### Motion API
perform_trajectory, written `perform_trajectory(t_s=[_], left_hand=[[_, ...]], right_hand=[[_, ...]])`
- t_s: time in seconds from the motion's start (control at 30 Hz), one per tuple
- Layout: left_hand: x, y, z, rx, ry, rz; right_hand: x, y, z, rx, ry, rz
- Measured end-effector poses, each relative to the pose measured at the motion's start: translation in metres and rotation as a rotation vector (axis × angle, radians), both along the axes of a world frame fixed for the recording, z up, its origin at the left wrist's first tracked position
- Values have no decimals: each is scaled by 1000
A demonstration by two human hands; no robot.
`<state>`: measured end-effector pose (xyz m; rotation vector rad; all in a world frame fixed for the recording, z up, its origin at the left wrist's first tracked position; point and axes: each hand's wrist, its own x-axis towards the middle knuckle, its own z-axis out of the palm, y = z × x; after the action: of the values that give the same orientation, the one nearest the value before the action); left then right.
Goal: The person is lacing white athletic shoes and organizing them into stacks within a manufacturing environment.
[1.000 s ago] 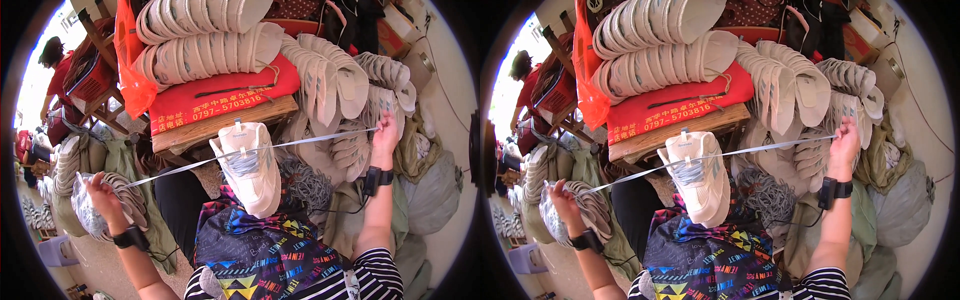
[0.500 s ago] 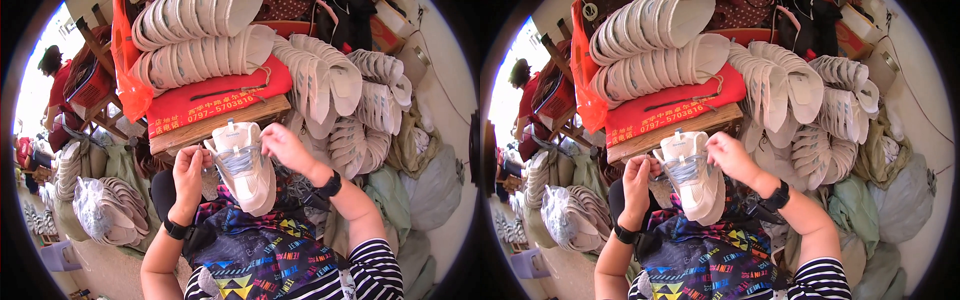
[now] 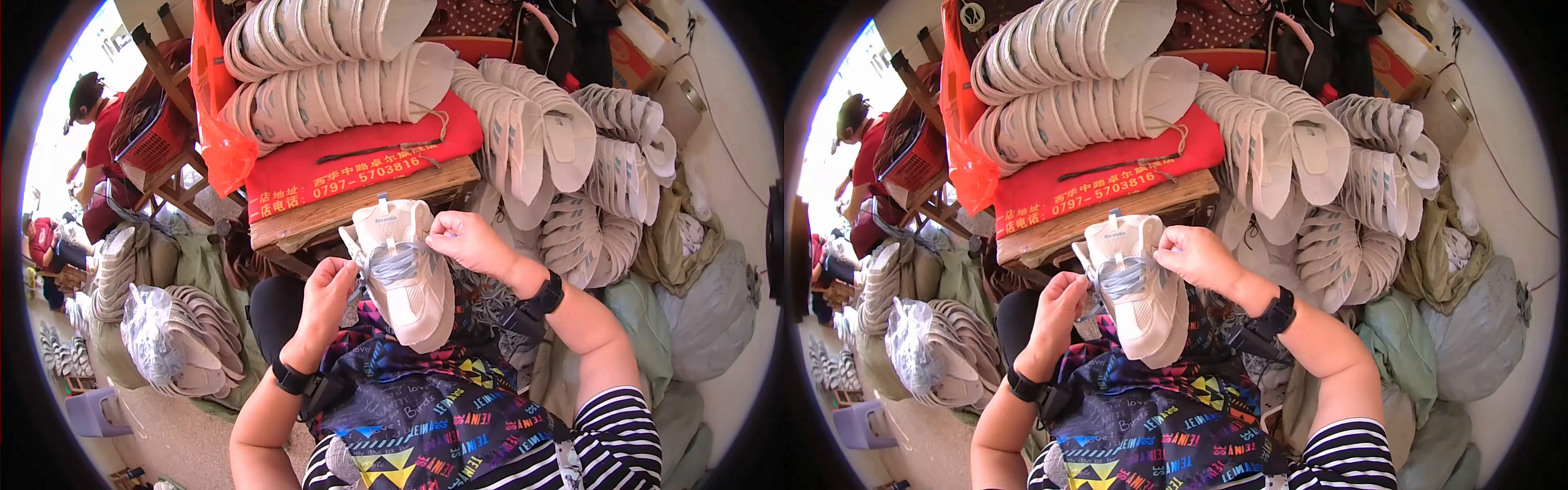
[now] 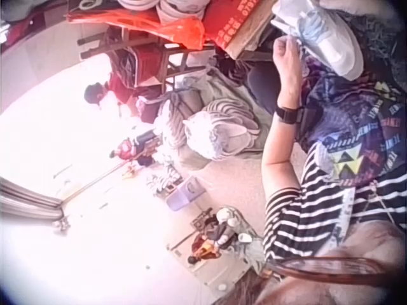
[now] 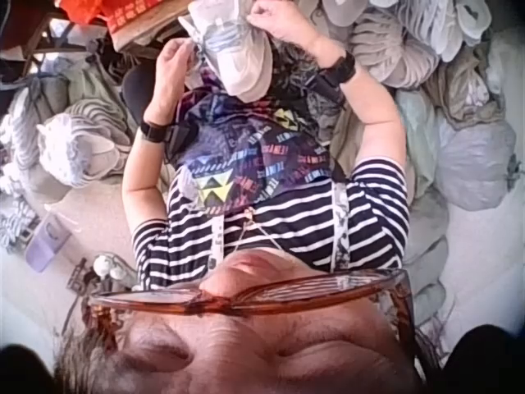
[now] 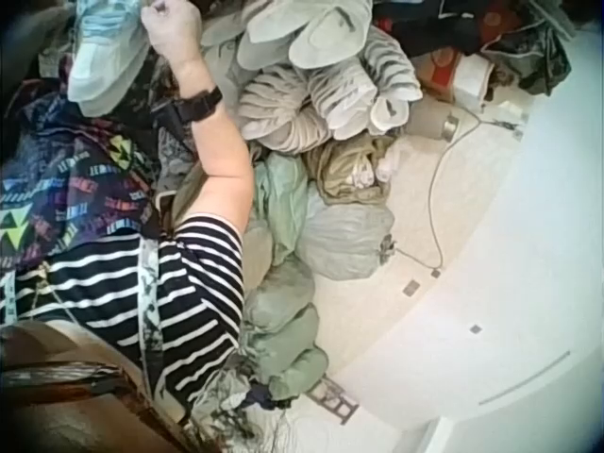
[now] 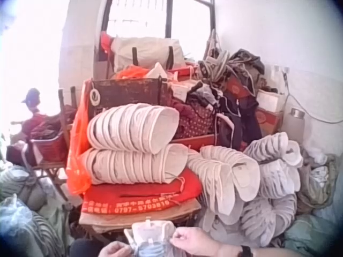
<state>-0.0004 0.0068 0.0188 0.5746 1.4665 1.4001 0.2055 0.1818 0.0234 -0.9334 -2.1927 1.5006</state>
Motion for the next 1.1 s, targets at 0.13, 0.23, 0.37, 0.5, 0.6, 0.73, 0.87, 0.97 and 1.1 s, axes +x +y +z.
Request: perform_trajectory(t_s=[0.13,0.23,0.37,0.5,0.6,0.73,0.87,0.97,1.1], left_hand=[[0,0,3,-30,22,-26],[0,4,0,-24,49,-37],[-8,11,-5,4,296,-63],[-18,16,15,-63,778,-165],[-23,20,36,-26,1040,-370],[-37,27,52,360,1343,-422],[-50,39,58,446,1315,-698],[-57,42,54,417,1309,-754],[-60,44,48,377,1249,-728]], right_hand=[[-13,-9,36,190,-123,82],[-22,-18,54,551,-237,100],[-24,-9,51,940,-184,299],[-24,-1,71,1180,-353,550],[-30,-3,74,1255,-332,482],[-38,19,68,1221,-35,547],[-38,34,69,1024,-157,770],[-33,35,75,853,-239,749],[-31,32,56,596,-219,558]])
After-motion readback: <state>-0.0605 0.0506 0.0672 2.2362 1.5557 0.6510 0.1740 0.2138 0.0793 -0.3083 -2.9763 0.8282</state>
